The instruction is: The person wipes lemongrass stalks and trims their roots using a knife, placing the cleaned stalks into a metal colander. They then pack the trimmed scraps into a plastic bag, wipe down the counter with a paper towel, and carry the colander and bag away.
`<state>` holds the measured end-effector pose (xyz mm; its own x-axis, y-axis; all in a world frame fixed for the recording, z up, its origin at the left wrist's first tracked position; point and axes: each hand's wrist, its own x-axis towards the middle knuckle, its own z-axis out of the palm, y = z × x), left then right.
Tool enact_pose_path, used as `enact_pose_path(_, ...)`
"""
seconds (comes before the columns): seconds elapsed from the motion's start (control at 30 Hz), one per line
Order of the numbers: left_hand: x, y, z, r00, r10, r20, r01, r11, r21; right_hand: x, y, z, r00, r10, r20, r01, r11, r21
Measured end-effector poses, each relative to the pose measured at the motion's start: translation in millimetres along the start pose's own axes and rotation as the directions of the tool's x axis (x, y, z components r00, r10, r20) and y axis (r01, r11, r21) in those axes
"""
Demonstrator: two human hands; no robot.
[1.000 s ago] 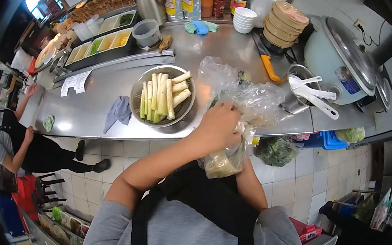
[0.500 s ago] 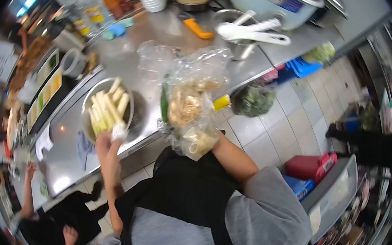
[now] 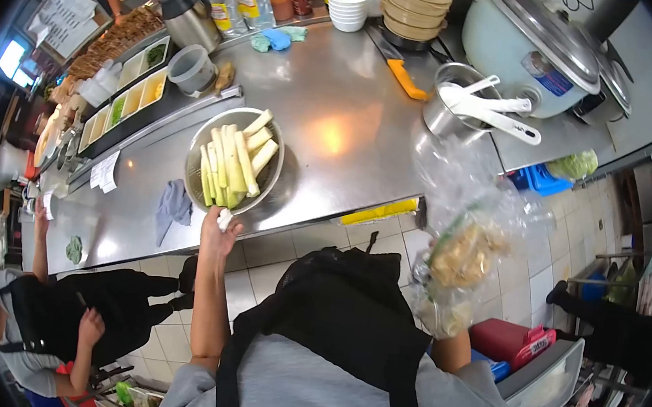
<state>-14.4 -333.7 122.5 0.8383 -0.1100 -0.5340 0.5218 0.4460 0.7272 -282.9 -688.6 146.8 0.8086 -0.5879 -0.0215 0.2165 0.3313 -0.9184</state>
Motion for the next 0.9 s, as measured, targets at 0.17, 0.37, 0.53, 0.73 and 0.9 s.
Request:
enact_pose_path(0.17, -2.2, 4.1, 49.0, 0.98, -0.062, 0.188, 0.036, 0.989, 0.141, -37.9, -2.4, -39.0, 0.992, 0.083, -0.096, -0.077, 0.995, 0.063)
enact_pose_path(0.37, 35.8, -39.2, 189.2, 0.961, -0.171, 0.218, 0.135, 0.977, 0.168, -92.9, 21.0, -119.7, 0.989, 0.139, -0.05, -0.144, 0.982, -0.124)
enact_pose_path(0.53, 77.4, -90.5, 242.4, 0.87, -0.33, 0.366, 0.286, 0.943, 0.168, -114.8, 84.6, -189.0, 0.973, 0.027, -0.228, -0.221, 0.379, -0.898)
enact_pose_path(0.73, 89.7, -37.8, 178.7, 0.948, -0.13, 0.289, 0.067, 0.974, 0.216, -114.5, 124.2, -196.3, 0.972, 0.028, -0.234, -0.209, 0.561, -0.801)
enact_pose_path(0.9, 179.9, 54.5, 140.2, 0.719, 0.608, 0.336, -0.684, 0.537, 0.493, -115.4, 135.7, -164.4, 0.942, 0.109, -0.318, -0.304, 0.682, -0.665)
